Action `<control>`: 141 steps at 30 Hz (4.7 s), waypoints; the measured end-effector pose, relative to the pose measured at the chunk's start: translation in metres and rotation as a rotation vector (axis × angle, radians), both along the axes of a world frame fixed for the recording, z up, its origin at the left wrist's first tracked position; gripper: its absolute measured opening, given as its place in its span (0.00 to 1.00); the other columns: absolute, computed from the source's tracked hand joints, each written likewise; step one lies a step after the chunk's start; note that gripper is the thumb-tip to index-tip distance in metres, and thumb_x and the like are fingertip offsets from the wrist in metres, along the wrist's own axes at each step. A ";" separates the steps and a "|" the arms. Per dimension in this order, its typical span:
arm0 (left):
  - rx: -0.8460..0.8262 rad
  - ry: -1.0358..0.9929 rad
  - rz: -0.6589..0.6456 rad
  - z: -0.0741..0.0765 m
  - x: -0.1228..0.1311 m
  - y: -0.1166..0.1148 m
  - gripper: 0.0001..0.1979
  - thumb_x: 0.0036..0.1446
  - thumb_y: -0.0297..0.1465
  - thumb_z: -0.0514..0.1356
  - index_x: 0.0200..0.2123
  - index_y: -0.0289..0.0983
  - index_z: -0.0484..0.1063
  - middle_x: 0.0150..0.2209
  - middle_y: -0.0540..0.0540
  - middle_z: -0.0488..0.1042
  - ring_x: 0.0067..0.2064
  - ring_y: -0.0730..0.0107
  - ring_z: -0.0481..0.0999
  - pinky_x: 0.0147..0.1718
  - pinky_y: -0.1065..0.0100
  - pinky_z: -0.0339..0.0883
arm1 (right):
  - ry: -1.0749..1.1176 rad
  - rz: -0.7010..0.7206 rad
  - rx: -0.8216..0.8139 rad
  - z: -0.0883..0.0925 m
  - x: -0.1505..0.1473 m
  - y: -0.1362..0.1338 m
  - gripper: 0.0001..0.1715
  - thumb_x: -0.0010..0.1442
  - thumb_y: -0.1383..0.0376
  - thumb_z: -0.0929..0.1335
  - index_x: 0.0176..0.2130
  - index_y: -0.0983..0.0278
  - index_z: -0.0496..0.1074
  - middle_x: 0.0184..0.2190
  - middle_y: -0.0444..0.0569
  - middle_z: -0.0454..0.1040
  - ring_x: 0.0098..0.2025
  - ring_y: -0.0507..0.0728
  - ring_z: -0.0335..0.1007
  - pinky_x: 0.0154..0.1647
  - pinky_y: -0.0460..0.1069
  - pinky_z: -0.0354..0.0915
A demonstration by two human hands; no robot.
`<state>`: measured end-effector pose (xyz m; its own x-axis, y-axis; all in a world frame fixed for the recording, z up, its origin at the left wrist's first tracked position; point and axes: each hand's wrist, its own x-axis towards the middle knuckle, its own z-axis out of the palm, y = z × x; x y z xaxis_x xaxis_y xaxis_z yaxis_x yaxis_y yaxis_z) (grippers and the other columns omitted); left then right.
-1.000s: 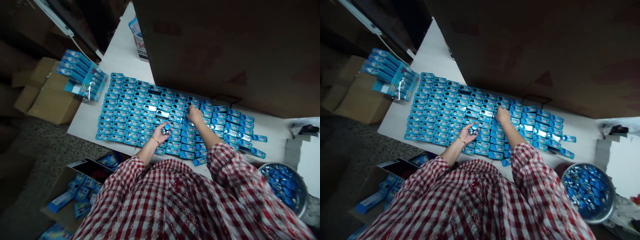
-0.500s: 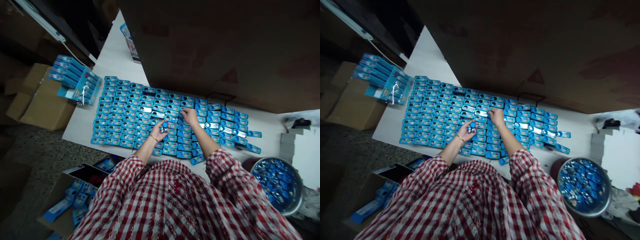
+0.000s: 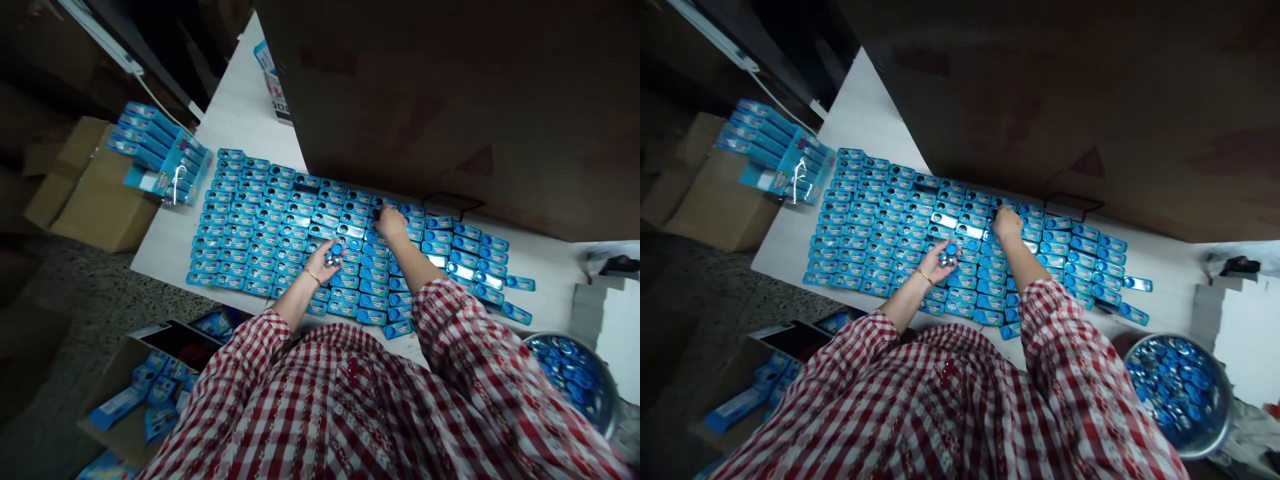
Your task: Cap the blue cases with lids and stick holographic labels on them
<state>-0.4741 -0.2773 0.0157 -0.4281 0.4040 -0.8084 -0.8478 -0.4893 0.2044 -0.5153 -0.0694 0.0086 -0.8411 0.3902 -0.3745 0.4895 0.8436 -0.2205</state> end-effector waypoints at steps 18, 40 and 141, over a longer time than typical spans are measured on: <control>0.017 0.020 -0.009 0.000 -0.004 0.006 0.04 0.55 0.29 0.58 0.34 0.35 0.69 0.29 0.46 0.75 0.27 0.74 0.75 0.19 0.77 0.62 | 0.106 -0.036 -0.067 0.003 -0.014 0.019 0.15 0.54 0.67 0.68 0.43 0.67 0.74 0.41 0.57 0.76 0.45 0.61 0.71 0.45 0.51 0.64; -0.117 0.050 0.021 0.000 -0.005 0.014 0.05 0.55 0.29 0.59 0.35 0.35 0.70 0.22 0.51 0.70 0.22 0.75 0.73 0.17 0.77 0.60 | 0.407 0.391 -0.613 0.003 0.045 -0.062 0.08 0.55 0.65 0.68 0.35 0.62 0.78 0.34 0.48 0.75 0.39 0.55 0.70 0.40 0.48 0.65; 0.036 -0.042 0.365 -0.001 -0.020 -0.022 0.09 0.59 0.26 0.51 0.27 0.34 0.67 0.25 0.47 0.70 0.28 0.74 0.73 0.25 0.74 0.67 | 0.257 0.376 -0.601 0.009 0.049 -0.125 0.10 0.52 0.71 0.68 0.35 0.58 0.73 0.37 0.44 0.73 0.42 0.54 0.69 0.45 0.46 0.64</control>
